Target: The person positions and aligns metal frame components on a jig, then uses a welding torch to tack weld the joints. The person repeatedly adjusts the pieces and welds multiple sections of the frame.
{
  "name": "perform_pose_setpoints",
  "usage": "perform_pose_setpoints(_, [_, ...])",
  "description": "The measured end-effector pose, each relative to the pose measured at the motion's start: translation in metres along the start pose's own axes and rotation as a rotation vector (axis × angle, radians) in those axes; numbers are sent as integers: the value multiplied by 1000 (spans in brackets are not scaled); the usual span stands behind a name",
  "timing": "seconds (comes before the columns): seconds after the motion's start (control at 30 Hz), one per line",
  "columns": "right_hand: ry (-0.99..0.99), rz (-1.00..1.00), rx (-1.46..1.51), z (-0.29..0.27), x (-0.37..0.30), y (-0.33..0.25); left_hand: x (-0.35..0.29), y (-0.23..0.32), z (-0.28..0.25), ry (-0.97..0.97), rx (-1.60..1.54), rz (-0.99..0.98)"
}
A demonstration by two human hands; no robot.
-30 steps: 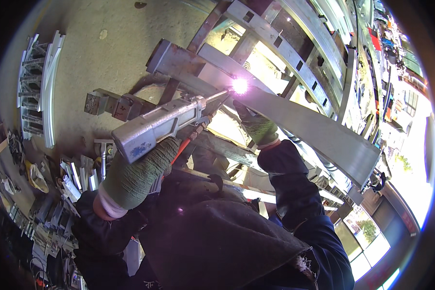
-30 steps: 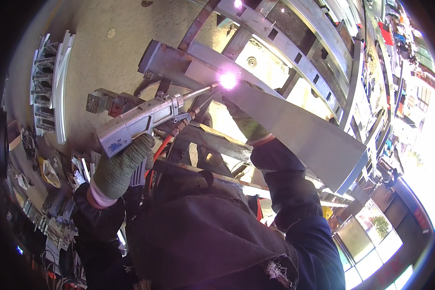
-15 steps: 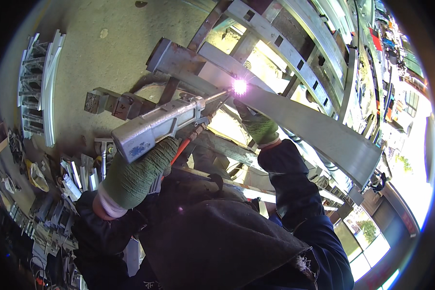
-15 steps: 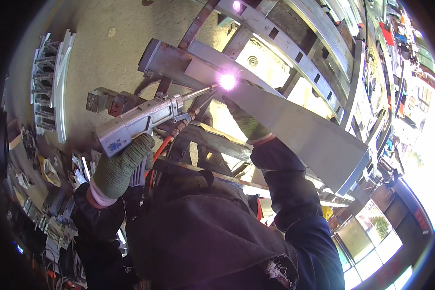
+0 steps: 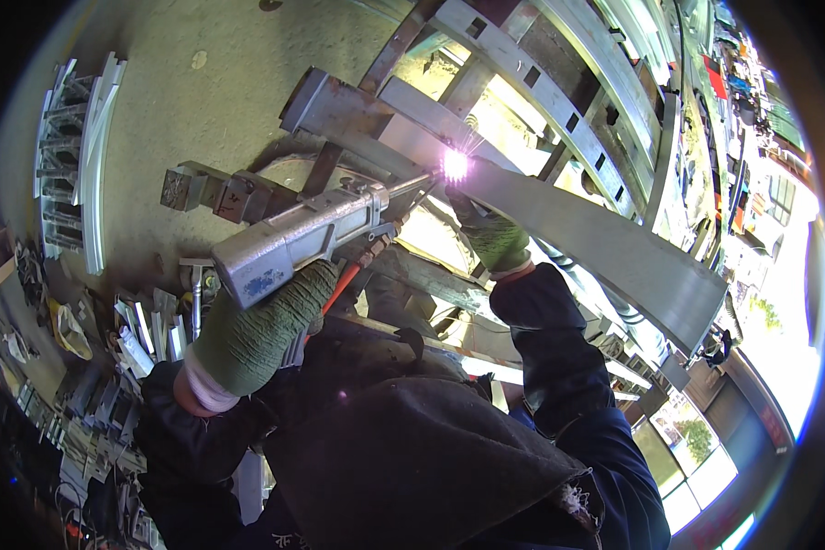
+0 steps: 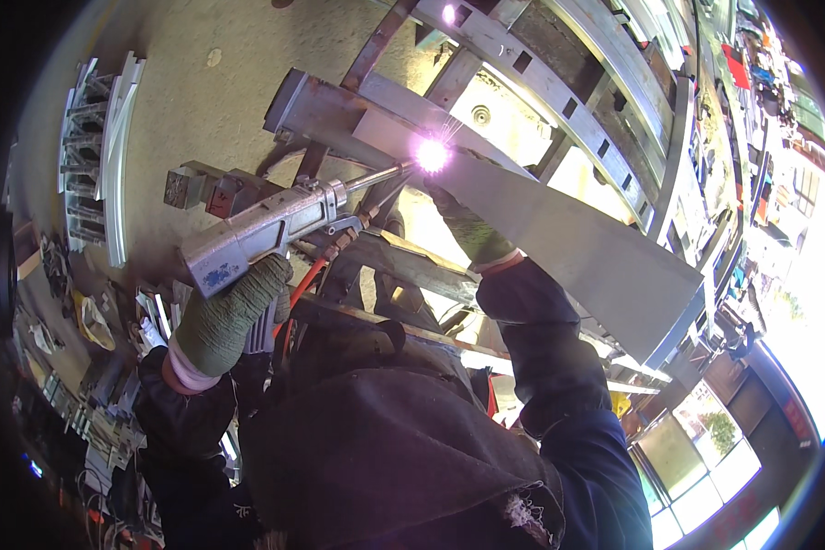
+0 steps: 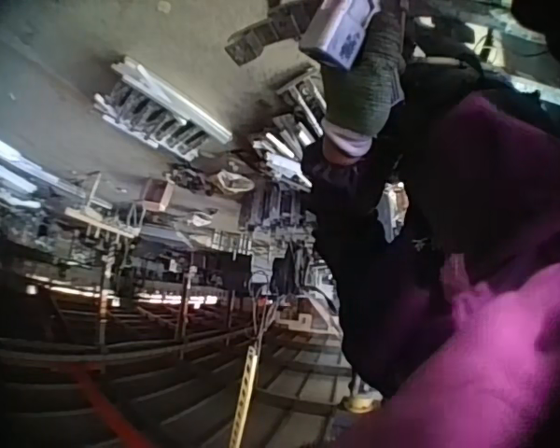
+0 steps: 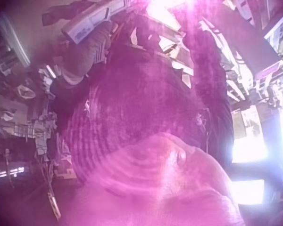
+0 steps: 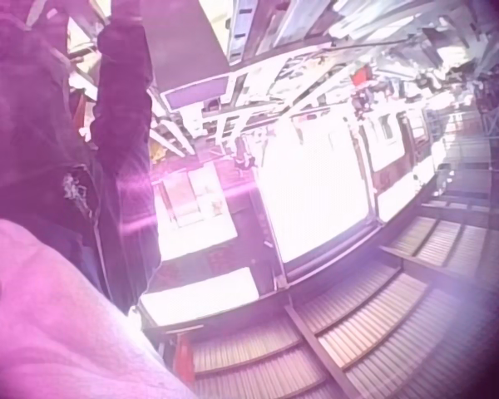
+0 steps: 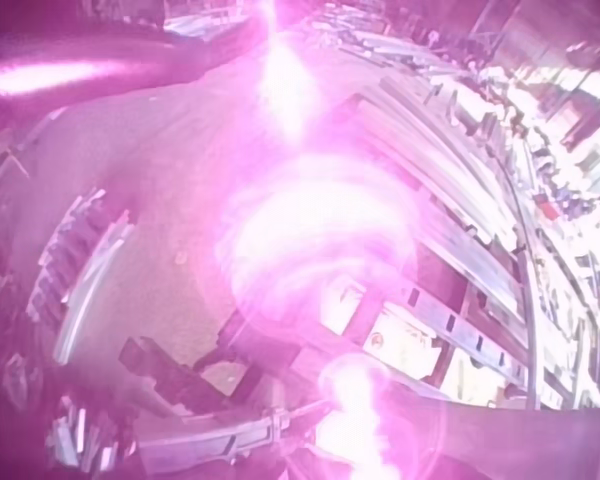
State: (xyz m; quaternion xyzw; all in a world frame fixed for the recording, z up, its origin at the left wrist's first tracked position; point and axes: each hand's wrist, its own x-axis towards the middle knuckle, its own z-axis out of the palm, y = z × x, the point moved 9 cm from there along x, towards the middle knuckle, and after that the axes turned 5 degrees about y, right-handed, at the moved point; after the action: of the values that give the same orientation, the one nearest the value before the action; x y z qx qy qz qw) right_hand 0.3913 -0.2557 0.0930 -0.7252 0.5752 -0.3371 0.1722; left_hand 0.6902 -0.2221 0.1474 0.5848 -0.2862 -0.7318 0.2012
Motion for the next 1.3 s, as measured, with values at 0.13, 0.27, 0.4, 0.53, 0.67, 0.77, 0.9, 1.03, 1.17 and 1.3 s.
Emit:
perform_pose_setpoints(0.13, [7, -13, -19, 2, -4, 4, -1, -1, 0, -3, -14, -52])
perform_pose_setpoints(0.27, [8, 28, 11, 3, -7, 10, -2, -4, -1, -3, -20, -71])
perform_pose_setpoints(0.4, [13, 53, 40, 4, -9, 14, -2, -2, -1, -5, -4, -54])
perform_pose_setpoints(0.53, [24, 92, 93, 4, -12, 18, -4, -2, -2, 13, 3, -49])
perform_pose_setpoints(0.67, [53, 154, 178, 4, -17, 28, -5, -2, -3, 13, 28, -78])
perform_pose_setpoints(0.77, [-39, 119, 26, 11, -24, 30, -6, -3, -4, 22, 30, -84])
perform_pose_setpoints(0.9, [-61, 180, -4, 14, -32, 41, -5, -4, -5, -5, 34, 31])
perform_pose_setpoints(1.03, [51, 733, 1087, 32, -54, 66, -7, -6, -7, -5, 76, -70])
perform_pose_setpoints(1.17, [55, 446, 467, 4, -24, 38, -13, -4, -13, -3, 85, -78])
perform_pose_setpoints(1.3, [5, 208, -13, -4, -10, 16, -22, 0, -27, 19, 73, -153])
